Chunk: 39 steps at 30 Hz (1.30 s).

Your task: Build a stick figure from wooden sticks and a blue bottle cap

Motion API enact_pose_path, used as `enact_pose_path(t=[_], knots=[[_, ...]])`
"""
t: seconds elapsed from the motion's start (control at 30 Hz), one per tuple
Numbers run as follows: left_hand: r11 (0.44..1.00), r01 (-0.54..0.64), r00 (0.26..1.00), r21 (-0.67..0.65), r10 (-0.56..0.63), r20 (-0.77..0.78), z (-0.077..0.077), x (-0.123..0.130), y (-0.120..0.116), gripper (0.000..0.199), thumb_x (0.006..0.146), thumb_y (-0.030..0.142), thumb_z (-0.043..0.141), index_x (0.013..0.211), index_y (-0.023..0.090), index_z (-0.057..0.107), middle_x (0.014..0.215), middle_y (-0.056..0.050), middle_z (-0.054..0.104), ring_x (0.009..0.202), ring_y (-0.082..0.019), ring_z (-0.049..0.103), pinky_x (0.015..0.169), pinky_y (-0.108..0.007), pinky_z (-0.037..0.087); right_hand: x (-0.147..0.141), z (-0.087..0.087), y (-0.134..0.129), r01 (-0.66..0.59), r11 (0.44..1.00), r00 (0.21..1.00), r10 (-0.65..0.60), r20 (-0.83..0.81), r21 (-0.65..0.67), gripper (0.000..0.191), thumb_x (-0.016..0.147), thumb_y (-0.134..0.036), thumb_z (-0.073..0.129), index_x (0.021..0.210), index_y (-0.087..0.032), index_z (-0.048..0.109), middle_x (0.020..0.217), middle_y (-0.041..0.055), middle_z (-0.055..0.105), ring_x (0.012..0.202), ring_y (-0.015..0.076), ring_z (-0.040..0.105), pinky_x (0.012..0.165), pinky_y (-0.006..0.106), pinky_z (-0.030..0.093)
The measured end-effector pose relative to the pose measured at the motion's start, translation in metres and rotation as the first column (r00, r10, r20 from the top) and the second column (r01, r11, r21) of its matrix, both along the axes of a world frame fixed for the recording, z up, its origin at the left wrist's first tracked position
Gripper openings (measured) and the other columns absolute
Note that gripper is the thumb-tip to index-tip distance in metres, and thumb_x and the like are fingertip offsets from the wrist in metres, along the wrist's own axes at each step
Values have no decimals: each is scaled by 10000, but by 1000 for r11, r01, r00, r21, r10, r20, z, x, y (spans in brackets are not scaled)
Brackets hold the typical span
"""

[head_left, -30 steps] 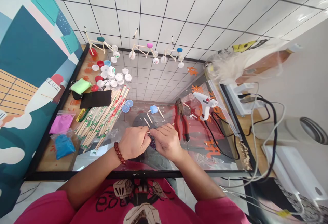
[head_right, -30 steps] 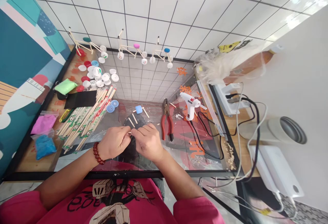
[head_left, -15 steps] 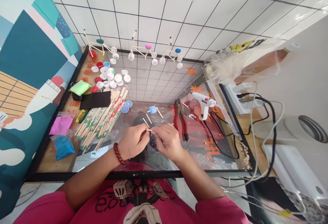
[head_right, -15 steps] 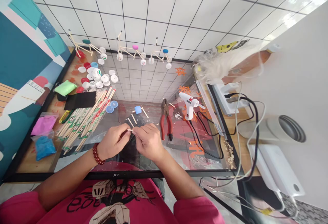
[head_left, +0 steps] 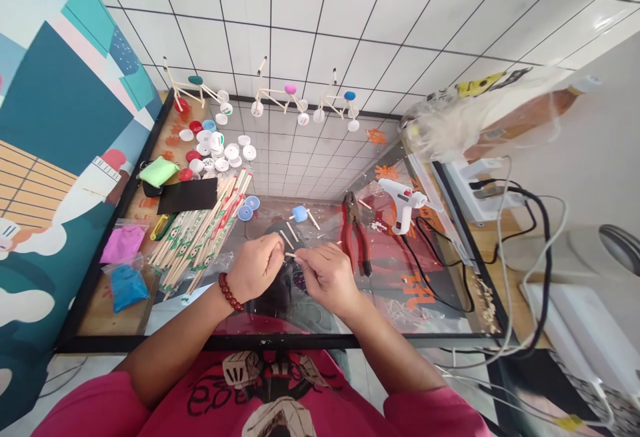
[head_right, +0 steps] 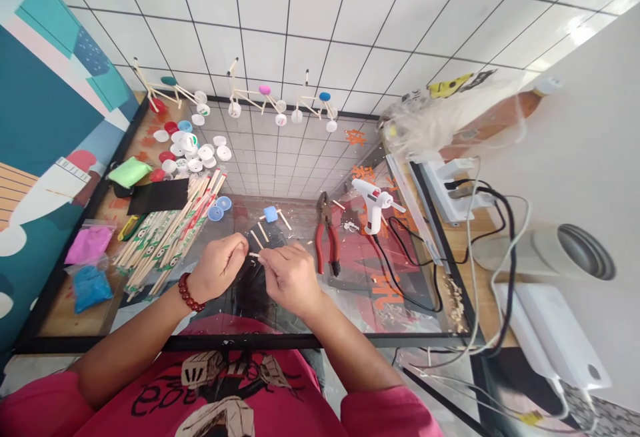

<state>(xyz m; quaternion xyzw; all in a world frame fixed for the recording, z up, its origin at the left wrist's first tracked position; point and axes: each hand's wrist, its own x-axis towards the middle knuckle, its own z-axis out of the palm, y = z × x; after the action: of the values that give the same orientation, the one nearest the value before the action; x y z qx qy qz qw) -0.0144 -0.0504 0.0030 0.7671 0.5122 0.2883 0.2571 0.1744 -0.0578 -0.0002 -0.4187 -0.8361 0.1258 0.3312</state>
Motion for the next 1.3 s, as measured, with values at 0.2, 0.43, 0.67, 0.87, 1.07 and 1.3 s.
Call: enact_pose_path(t=[0.2,0.43,0.67,0.87,1.07,1.3], knots=[[983,1,930,-186,68,362,4,4,-1,118,919,212,521,927,180,634,749,-4,658,641,-112,602,594,-213,470,2,0,0,82,996,991,-85,-98,-36,144,956,-187,552,945,-195,696,745,28,746,641,153,650,658,289,410],[995,-79,940,64,54,337,2,7,-2,65,873,189,642,829,176,688,643,19,627,513,-70,522,495,-182,426,2,1,1,54,999,998,-54,-43,3,162,970,-192,535,931,-180,692,670,18,697,599,145,610,632,292,377],[880,104,985,463,-28,-169,-9,1,-5,148,887,118,560,834,162,690,717,-31,688,646,-142,640,617,-262,490,1,-4,4,13,984,991,-36,127,180,205,922,-97,496,886,-154,689,614,13,615,589,149,514,632,316,314],[976,12,1000,218,-13,0,1,-1,0,202,878,113,540,742,172,677,642,-5,633,583,-114,581,565,-237,441,1,-6,5,-13,985,996,-3,92,171,242,895,-48,478,922,-166,688,637,14,621,621,153,540,642,316,338],[977,-71,919,-199,141,367,8,-1,3,83,833,237,686,804,192,749,735,-21,724,592,-107,593,559,-219,462,2,-6,4,66,997,991,-60,-116,44,138,949,-161,570,997,-193,696,738,23,727,649,148,637,663,310,426],[829,27,772,-559,338,538,1,4,-2,203,785,364,731,834,171,768,547,19,591,456,-84,467,429,-208,374,-1,-5,3,58,995,990,-48,-131,77,119,937,-159,602,995,-194,701,701,9,728,607,131,643,649,299,428]])
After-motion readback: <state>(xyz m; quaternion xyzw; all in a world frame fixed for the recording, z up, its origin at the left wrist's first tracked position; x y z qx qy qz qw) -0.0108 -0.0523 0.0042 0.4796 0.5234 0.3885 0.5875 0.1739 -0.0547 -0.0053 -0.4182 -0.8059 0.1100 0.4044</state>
